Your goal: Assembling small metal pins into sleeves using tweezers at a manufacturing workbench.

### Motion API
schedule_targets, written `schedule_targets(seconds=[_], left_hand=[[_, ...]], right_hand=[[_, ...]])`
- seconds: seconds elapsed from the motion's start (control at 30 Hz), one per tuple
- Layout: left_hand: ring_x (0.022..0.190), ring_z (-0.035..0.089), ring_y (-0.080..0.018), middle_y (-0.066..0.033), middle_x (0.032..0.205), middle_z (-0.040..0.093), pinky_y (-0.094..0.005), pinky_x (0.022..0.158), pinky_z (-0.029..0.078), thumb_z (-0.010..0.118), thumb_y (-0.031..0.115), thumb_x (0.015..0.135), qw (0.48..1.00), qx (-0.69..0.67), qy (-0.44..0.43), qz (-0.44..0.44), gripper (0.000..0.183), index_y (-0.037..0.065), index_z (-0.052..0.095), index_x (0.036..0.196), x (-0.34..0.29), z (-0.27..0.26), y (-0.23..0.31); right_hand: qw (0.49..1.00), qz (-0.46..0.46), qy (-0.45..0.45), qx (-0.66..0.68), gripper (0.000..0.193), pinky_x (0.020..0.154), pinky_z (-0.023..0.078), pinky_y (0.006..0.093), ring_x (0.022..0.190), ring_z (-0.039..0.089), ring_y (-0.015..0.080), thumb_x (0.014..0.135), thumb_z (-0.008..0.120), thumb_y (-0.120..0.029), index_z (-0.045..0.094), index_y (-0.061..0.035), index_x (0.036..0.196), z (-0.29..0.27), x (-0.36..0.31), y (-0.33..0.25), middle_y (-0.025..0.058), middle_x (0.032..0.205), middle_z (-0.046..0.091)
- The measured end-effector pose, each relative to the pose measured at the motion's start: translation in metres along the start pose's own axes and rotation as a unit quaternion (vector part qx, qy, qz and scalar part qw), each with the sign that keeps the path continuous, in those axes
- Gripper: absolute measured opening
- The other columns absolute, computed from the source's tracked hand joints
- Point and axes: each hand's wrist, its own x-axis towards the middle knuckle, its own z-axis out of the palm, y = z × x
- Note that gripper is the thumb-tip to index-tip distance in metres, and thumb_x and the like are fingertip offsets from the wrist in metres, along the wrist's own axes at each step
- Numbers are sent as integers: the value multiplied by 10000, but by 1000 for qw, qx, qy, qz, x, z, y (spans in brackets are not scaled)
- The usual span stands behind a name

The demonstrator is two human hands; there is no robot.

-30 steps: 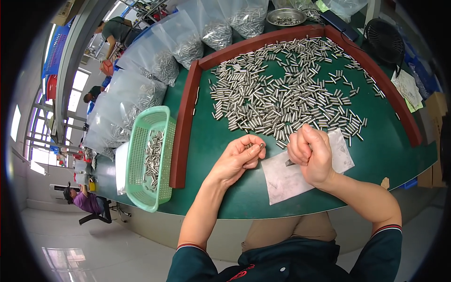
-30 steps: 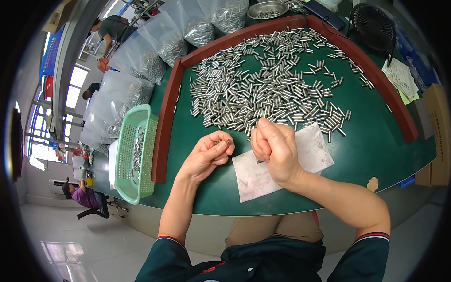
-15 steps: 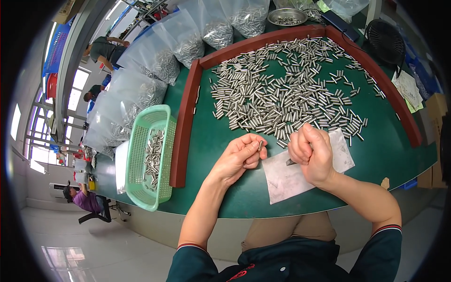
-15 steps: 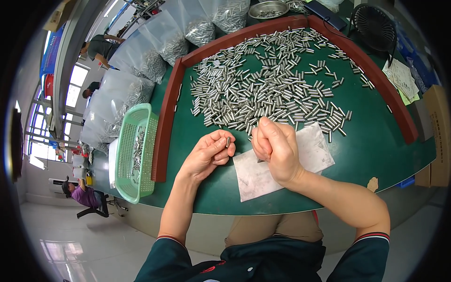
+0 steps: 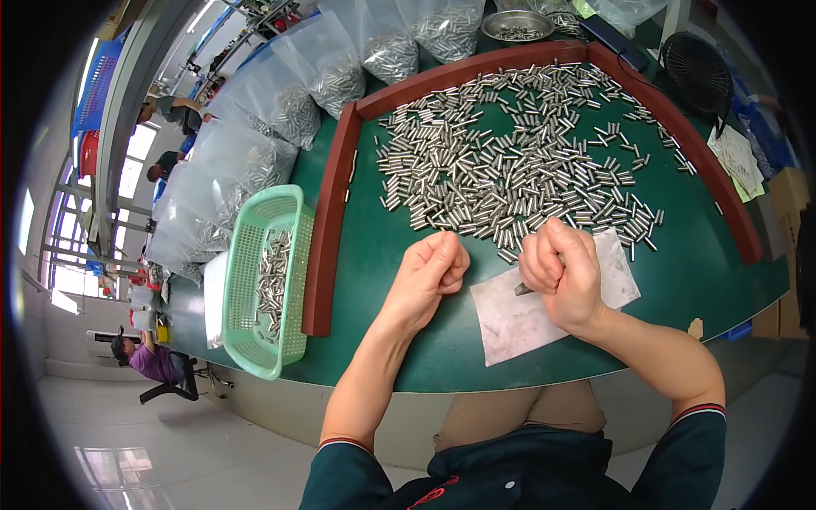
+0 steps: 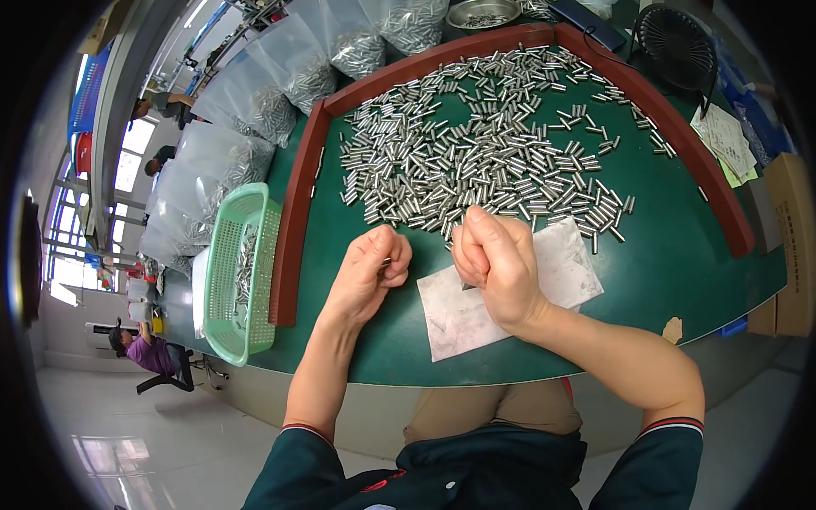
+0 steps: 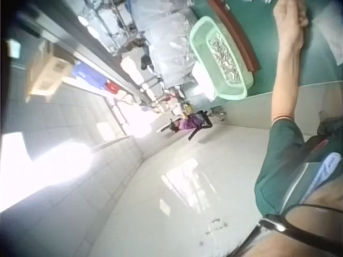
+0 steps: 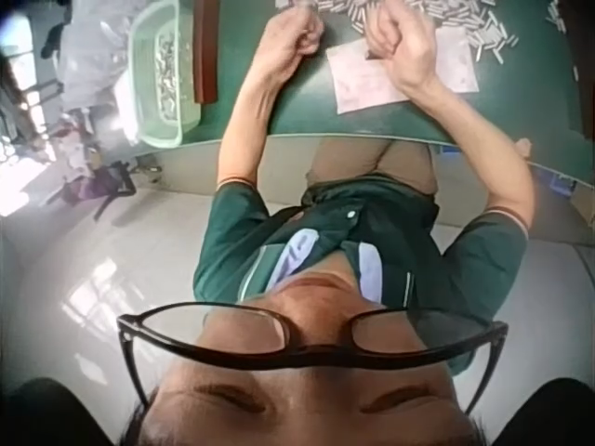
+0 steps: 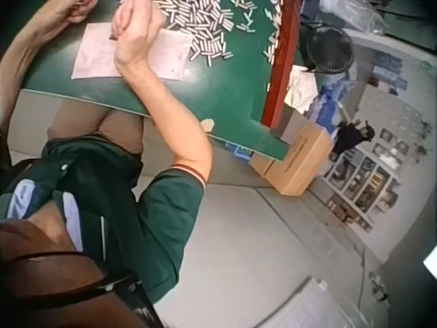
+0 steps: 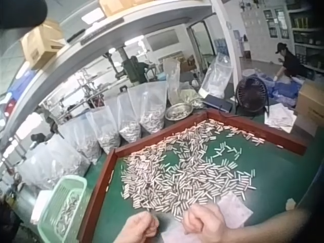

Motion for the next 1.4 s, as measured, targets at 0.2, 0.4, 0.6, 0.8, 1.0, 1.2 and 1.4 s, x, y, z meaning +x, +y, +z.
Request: schedule_targets(seconds=[0.2,0.4,0.6,0.8,1.0,1.2,1.4], left_hand=[[358,334,-124,-21,412,363,-271,369,288,709,211,659,829,499,160,194,292,19,501,584,10,26,-13],[356,453,-246,-84,406,450,-337,370,352,694,281,647,775,574,158,212,361,34,473,503,22,37,-14],[405,503,-296,-125,427,485,-365,408,394,635,194,639,761,601,157,189,237,31,490,545,19,40,-9],[401,492,-283,-101,434,481,-367,405,375,625,157,664,765,610,133,158,160,37,527,697,6,29,-2],[403,465,-214,-64,466,467,-318,406,366,641,122,667,698,657,98,267,129,38,561,724,7,22,-3],[478,511,-225,-61,534,529,-329,432,398,619,79,663,617,714,51,326,92,53,578,741,13,14,-6],[429,463,-170,-58,499,484,-299,410,369,620,44,663,737,596,77,308,76,29,564,712,11,13,-8]], right_hand=[[1000,12,-2,1,433,389,209,221,406,241,76,891,327,-220,279,-83,483,0,2,2,4,442,307],[1000,2,-2,1,432,388,208,220,408,241,76,893,325,-227,283,-83,488,-1,2,1,6,440,306],[1000,-1,-7,3,426,386,207,219,405,232,74,898,319,-234,289,-81,501,0,2,2,7,440,304],[1000,8,-3,9,431,387,205,217,405,234,73,895,323,-224,281,-83,490,-1,1,0,4,445,301],[1000,1,1,-7,426,365,191,219,372,198,77,893,316,-236,278,-99,492,0,3,0,5,426,283],[1000,-2,2,-7,427,358,184,220,373,203,77,892,319,-234,281,-96,491,0,2,0,10,427,285],[1000,-1,-3,-3,424,359,180,219,374,202,75,888,331,-238,284,-95,492,1,3,0,8,428,288]])
